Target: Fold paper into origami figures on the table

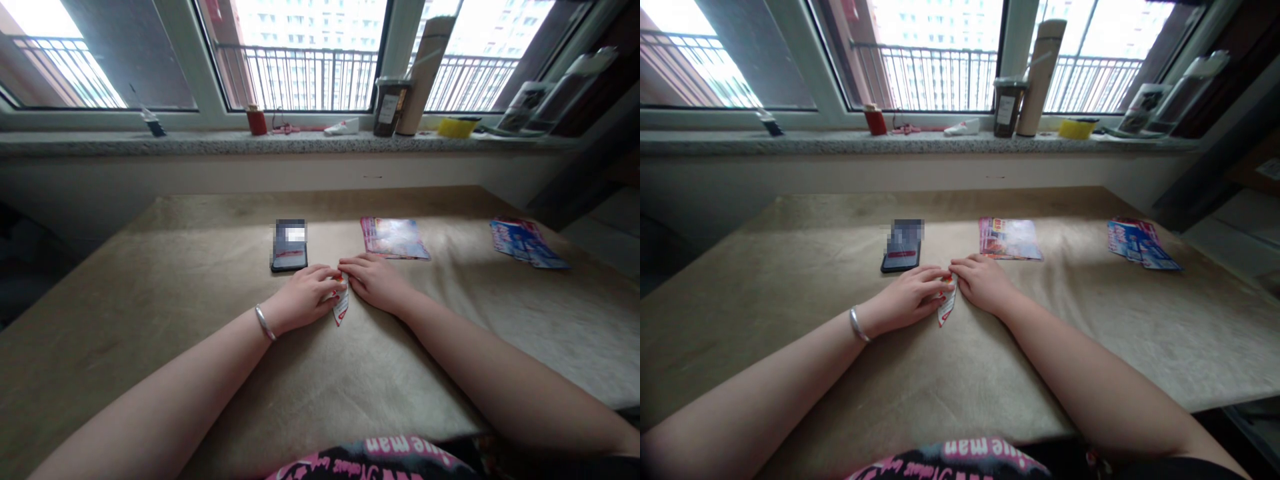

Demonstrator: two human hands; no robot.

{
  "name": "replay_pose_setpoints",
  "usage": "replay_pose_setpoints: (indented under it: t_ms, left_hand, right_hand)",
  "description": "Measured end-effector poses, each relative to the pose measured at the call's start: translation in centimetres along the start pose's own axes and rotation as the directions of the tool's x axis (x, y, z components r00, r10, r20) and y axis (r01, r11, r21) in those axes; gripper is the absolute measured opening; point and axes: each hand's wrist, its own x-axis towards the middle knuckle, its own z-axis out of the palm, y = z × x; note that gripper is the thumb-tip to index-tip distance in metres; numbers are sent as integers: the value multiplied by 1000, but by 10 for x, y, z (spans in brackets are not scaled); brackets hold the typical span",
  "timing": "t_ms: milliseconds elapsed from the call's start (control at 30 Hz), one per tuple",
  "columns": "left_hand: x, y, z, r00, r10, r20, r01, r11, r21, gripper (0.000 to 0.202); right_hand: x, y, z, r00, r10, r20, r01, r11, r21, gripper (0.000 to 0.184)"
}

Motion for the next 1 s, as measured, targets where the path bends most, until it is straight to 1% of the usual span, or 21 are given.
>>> replay_pose_setpoints:
  t_ms: [233,433,600,667,767,867,933,1000]
  left_hand:
    - [0,-1,0,1000,9,0,-9,1000,0,24]
    - [0,3,0,1000,7,-5,-6,1000,26,23]
    - [0,5,1,1000,14,-26,-13,999,48,23]
    - [0,4,1,999,21,-26,-20,999,50,24]
    - [1,3,0,999,26,-22,-25,998,57,25]
    - [1,3,-1,999,28,-34,-26,998,61,26]
    - [1,3,-3,999,15,-51,-11,998,63,26]
    - [1,4,-5,998,3,-62,1,998,66,25]
  right_hand:
    - [2,-1,-1,1000,8,19,-8,1000,-25,32]
    - [-1,0,1,999,6,46,-3,998,-58,38]
    - [-5,-3,5,992,69,105,-59,994,-97,42]
    - [-7,-3,5,991,82,101,-73,993,-89,44]
    - [-8,-3,0,997,52,50,-50,998,-36,38]
    - [-8,-3,-5,1000,-20,-4,21,999,41,22]
    - [-8,-5,-6,998,-54,-14,55,996,73,16]
    - [-7,-7,-6,995,-95,-15,96,992,88,15]
